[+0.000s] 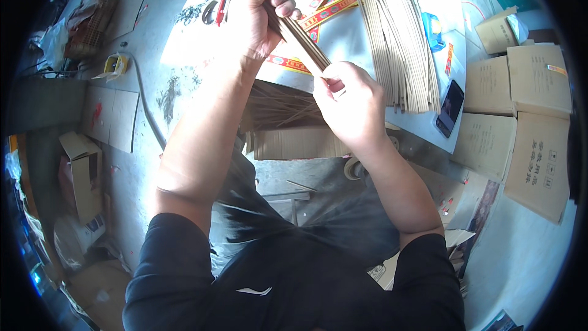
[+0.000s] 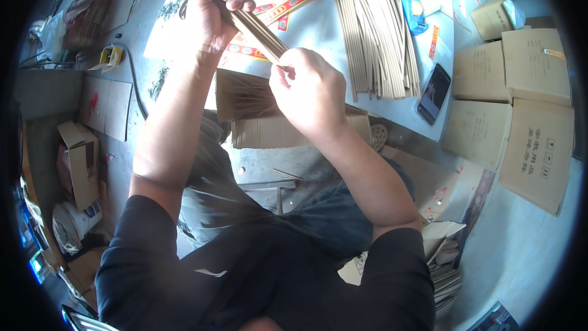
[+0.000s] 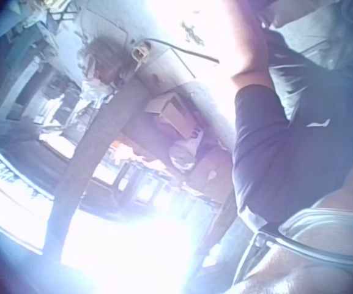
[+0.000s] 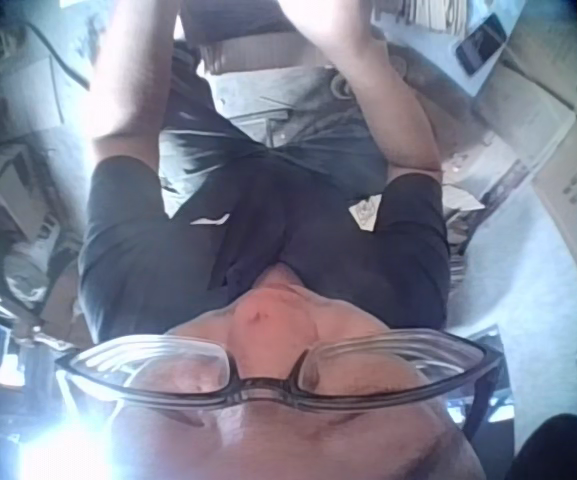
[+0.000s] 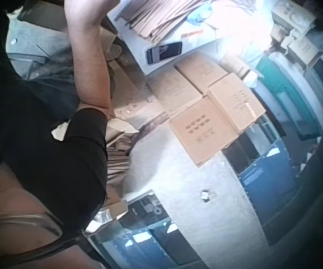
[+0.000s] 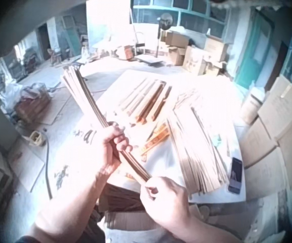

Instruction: The person gathers thin wooden sticks from a table, aligns them into bundles, and secures each bundle with a rubber band. The person repeatedly picks up sticks, aligns them, and ties them together, placing finished bundles on the table.

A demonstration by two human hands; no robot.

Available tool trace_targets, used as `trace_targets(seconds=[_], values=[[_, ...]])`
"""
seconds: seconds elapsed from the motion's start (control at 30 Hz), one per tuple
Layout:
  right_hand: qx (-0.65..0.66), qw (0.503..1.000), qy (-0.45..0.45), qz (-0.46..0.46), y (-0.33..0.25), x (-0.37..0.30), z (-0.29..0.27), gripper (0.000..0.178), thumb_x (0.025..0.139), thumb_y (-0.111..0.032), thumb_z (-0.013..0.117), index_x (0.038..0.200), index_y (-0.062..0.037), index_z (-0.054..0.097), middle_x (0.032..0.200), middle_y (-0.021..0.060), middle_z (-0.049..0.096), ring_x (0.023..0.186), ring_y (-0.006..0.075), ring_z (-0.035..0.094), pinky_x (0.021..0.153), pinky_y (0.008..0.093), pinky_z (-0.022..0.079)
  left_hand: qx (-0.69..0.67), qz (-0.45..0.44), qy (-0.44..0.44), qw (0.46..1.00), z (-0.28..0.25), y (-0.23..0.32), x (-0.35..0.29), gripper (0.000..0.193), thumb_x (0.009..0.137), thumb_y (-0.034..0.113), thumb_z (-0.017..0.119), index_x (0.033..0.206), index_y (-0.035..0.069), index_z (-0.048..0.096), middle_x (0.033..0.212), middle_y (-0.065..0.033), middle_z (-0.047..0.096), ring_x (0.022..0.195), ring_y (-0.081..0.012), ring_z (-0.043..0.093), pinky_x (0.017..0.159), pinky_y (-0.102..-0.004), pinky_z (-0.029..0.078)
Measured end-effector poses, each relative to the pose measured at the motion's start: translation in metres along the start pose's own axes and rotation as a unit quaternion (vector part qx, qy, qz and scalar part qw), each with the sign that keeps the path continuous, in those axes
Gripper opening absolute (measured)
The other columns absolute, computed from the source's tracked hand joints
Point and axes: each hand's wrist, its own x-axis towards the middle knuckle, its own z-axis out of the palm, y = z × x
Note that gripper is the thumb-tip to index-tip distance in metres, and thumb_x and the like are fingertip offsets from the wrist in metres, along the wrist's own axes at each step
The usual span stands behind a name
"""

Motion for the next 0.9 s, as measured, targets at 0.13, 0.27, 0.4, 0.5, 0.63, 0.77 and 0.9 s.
trace_targets(seconds=[0.13,0.27,0.4,0.5,0.63,0.77,0.9], values=[[0.077,0.993,-0.041,0.086,0.002,0.0,-0.003,0.011,0.086,-0.003,0.075,0.09,-0.0027,0.064,0.078,0.0104,0.07,0.068,0.0207,0.07,0.062,0.033,0.056,0.014,0.005,0.015,1.0,0.003,0.003,-0.001,0.012,0.093,0.013,0.062,0.086,0.005,0.056,0.067,0.0034,0.045,0.06,-0.0097,0.047,0.067,-0.033,0.048],[0.142,0.979,-0.063,0.134,0.003,0.004,-0.009,0.008,0.088,-0.004,0.075,0.09,-0.0008,0.067,0.078,0.0074,0.07,0.069,0.0143,0.069,0.064,0.0292,0.055,0.011,0.01,0.02,1.0,0.004,0.002,-0.001,0.012,0.092,0.012,0.063,0.084,0.006,0.056,0.065,0.0035,0.045,0.059,-0.0093,0.048,0.066,-0.0328,0.048],[0.186,0.968,-0.054,0.158,0.009,0.003,-0.005,0.006,0.09,-0.005,0.074,0.091,-0.0005,0.07,0.081,0.0078,0.071,0.071,0.0119,0.068,0.066,0.0272,0.054,-0.032,0.006,0.03,0.999,-0.001,0.001,0.003,0.009,0.091,0.009,0.061,0.087,0.001,0.058,0.065,0.0014,0.046,0.057,-0.0109,0.048,0.064,-0.0329,0.048],[0.193,0.967,-0.07,0.148,0.014,0.002,-0.005,0.007,0.092,0.0,0.071,0.098,0.0026,0.068,0.083,0.0042,0.067,0.074,0.0084,0.063,0.069,0.0241,0.052,-0.045,0.008,0.038,0.998,-0.001,0.0,0.004,0.009,0.09,0.007,0.06,0.089,-0.001,0.06,0.065,0.0002,0.046,0.056,-0.0117,0.048,0.063,-0.0328,0.048],[0.16,0.974,-0.07,0.141,0.015,0.005,-0.003,0.005,0.094,-0.006,0.069,0.095,-0.0006,0.068,0.079,0.0086,0.069,0.072,0.0135,0.069,0.067,0.0285,0.054,-0.017,0.012,0.05,0.999,0.0,0.002,0.004,0.009,0.089,0.007,0.06,0.089,-0.001,0.06,0.063,0.0004,0.045,0.056,-0.0121,0.048,0.063,-0.0335,0.048],[0.106,0.985,-0.086,0.105,0.027,0.001,-0.002,0.008,0.097,-0.007,0.065,0.101,-0.0006,0.065,0.079,0.0094,0.069,0.072,0.0148,0.069,0.067,0.0306,0.054,-0.069,0.025,0.055,0.996,-0.011,0.014,0.011,0.012,0.087,0.01,0.064,0.08,0.007,0.055,0.062,0.0023,0.044,0.055,-0.0121,0.047,0.061,-0.0347,0.048],[0.147,0.965,-0.145,0.164,0.026,-0.009,-0.01,0.012,0.099,-0.006,0.062,0.108,0.0017,0.063,0.086,0.0076,0.068,0.078,0.0124,0.068,0.072,0.0284,0.057,-0.106,0.061,0.076,0.99,-0.055,0.028,0.028,0.02,0.088,0.013,0.064,0.074,0.013,0.05,0.063,0.0043,0.043,0.054,-0.0105,0.047,0.062,-0.0352,0.049]])
